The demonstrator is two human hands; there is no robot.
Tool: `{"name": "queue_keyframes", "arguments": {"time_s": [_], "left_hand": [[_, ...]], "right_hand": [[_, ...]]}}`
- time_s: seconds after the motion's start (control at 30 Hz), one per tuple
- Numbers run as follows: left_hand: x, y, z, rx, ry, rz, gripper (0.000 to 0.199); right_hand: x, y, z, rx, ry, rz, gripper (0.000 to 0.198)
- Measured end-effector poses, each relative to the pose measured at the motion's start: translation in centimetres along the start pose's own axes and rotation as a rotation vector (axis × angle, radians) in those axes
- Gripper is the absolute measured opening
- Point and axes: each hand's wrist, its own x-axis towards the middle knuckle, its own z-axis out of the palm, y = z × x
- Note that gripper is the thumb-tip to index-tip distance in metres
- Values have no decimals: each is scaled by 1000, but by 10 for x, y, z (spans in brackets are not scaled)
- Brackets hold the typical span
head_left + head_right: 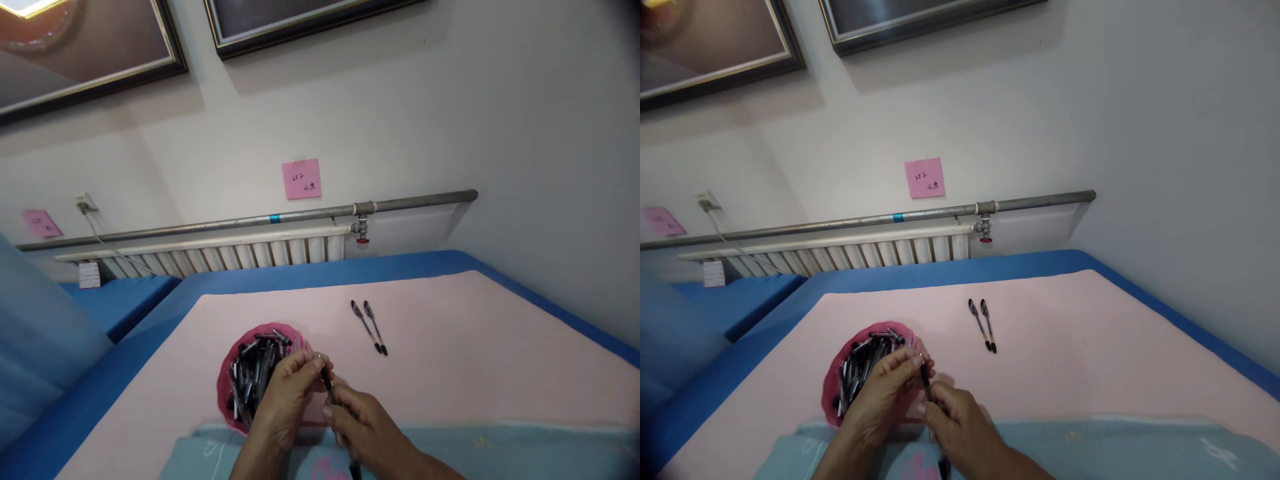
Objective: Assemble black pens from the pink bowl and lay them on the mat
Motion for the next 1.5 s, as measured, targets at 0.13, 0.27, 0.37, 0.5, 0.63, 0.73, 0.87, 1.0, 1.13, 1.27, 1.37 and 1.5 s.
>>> {"name": "queue_keyframes", "arguments": {"time_s": [0.13,0.27,0.37,0.5,0.63,0.73,0.87,1.0,1.13,1.27,1.37,1.5], "left_hand": [[0,0,2,-17,37,-27,36],[-1,-1,3,-66,63,-60,33],[-2,1,3,-110,-24,-67,28],[-2,0,3,-130,-15,-63,32],[-2,-2,2,-118,22,-92,28],[-3,-1,1,-140,-27,-71,25],[-3,-1,3,-141,-33,-52,30],[-2,-3,4,-116,27,-79,29],[-2,-2,3,-138,-36,-53,25],[-2,-1,4,-137,-26,-60,31],[-2,-4,5,-122,17,-83,28],[-2,-4,5,-133,20,-67,29]], "right_hand": [[-1,-2,1,9,-2,-25,25],[-2,1,1,-18,-7,-33,25],[-1,2,2,-9,-12,-29,23],[0,-3,2,2,-16,-68,21],[-2,-6,2,-26,-16,-86,21],[-1,-3,1,-33,-6,-68,23],[-1,1,2,-44,-15,-81,22],[-2,0,2,-69,-10,-101,23],[-1,-1,2,-16,-24,-54,24],[-1,-3,2,6,-19,-47,25],[-2,-3,2,-5,-20,-31,26],[-2,-3,2,35,-55,19,28]]}}
